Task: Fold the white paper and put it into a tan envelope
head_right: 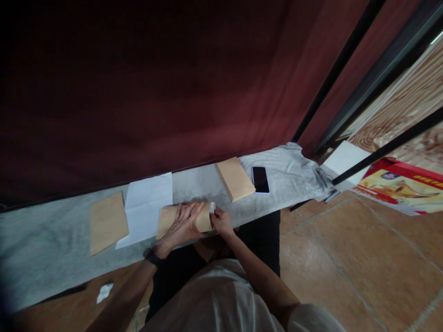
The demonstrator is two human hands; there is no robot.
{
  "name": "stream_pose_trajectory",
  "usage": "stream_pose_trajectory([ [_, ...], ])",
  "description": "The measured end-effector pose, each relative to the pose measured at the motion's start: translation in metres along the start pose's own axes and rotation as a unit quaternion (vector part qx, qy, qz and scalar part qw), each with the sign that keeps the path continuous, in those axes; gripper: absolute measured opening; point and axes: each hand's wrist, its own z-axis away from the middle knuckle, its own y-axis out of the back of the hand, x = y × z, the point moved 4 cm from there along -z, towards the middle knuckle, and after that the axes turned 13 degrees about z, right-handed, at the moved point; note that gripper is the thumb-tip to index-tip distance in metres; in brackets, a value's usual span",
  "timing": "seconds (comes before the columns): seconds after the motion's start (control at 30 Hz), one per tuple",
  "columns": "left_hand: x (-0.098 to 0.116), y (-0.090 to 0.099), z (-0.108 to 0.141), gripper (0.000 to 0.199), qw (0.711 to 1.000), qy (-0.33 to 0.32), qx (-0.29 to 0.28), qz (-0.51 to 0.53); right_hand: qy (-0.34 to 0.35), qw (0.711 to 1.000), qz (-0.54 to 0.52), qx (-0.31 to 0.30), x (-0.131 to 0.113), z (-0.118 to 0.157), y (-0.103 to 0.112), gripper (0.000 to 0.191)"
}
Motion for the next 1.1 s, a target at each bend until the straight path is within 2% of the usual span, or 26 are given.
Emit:
stream_pose_trajectory([
  [0.1, 0.003, -0.002, 0.007, 0.099, 1.0, -0.012, 0.017, 0.024, -0.019, 0.999, -0.04, 0.012, 0.003, 0.0, -0.001, 0.023],
  [0.17, 0.007, -0.005, 0.016, 0.086, 0.995, 0.006, 0.067, 0.077, -0.032, 0.997, -0.068, 0.026, 0.005, 0.0, -0.002, 0.027],
  [0.23, 0.01, -0.01, 0.031, 0.065, 0.968, 0.063, 0.173, 0.173, -0.038, 0.994, -0.097, 0.042, 0.005, -0.001, -0.002, 0.033],
  [0.27, 0.009, -0.013, 0.04, 0.055, 0.934, 0.107, 0.248, 0.234, -0.039, 0.992, -0.112, 0.05, 0.004, -0.002, -0.002, 0.037],
  [0.3, 0.009, -0.019, 0.051, 0.048, 0.886, 0.156, 0.313, 0.304, -0.04, 0.99, -0.126, 0.058, 0.004, -0.002, -0.003, 0.04],
  [0.33, 0.008, -0.028, 0.06, 0.044, 0.826, 0.206, 0.361, 0.382, -0.039, 0.987, -0.139, 0.064, 0.003, -0.002, -0.003, 0.043],
  [0.37, 0.007, -0.039, 0.065, 0.042, 0.761, 0.249, 0.366, 0.474, -0.038, 0.986, -0.149, 0.069, 0.003, -0.002, -0.004, 0.046],
  [0.43, 0.011, -0.06, 0.067, 0.037, 0.611, 0.317, 0.326, 0.648, -0.036, 0.983, -0.165, 0.075, 0.001, 0.0, -0.007, 0.049],
  [0.47, 0.013, -0.067, 0.064, 0.033, 0.539, 0.338, 0.306, 0.708, -0.034, 0.982, -0.17, 0.075, 0.0, 0.002, -0.009, 0.05],
  [0.5, 0.015, -0.07, 0.059, 0.027, 0.481, 0.349, 0.303, 0.745, -0.033, 0.981, -0.174, 0.075, -0.001, 0.003, -0.011, 0.05],
  [0.53, 0.016, -0.071, 0.054, 0.021, 0.439, 0.353, 0.312, 0.765, -0.031, 0.981, -0.177, 0.073, -0.002, 0.005, -0.013, 0.049],
  [0.6, 0.016, -0.067, 0.042, 0.012, 0.393, 0.345, 0.339, 0.782, -0.029, 0.98, -0.181, 0.071, -0.004, 0.008, -0.017, 0.046],
  [0.7, 0.016, -0.064, 0.029, 0.01, 0.355, 0.352, 0.36, 0.788, -0.027, 0.98, -0.181, 0.075, -0.002, 0.009, -0.018, 0.04],
  [0.77, 0.017, -0.065, 0.025, 0.009, 0.344, 0.354, 0.361, 0.791, -0.031, 0.98, -0.178, 0.078, 0.001, 0.007, -0.017, 0.037],
  [0.97, 0.02, -0.068, 0.02, 0.008, 0.354, 0.344, 0.347, 0.798, -0.035, 0.985, -0.162, 0.051, 0.006, 0.008, -0.016, 0.031],
  [1.1, 0.012, -0.067, 0.018, 0.012, 0.361, 0.336, 0.351, 0.796, -0.02, 0.989, -0.147, 0.008, 0.005, 0.01, -0.012, 0.025],
])
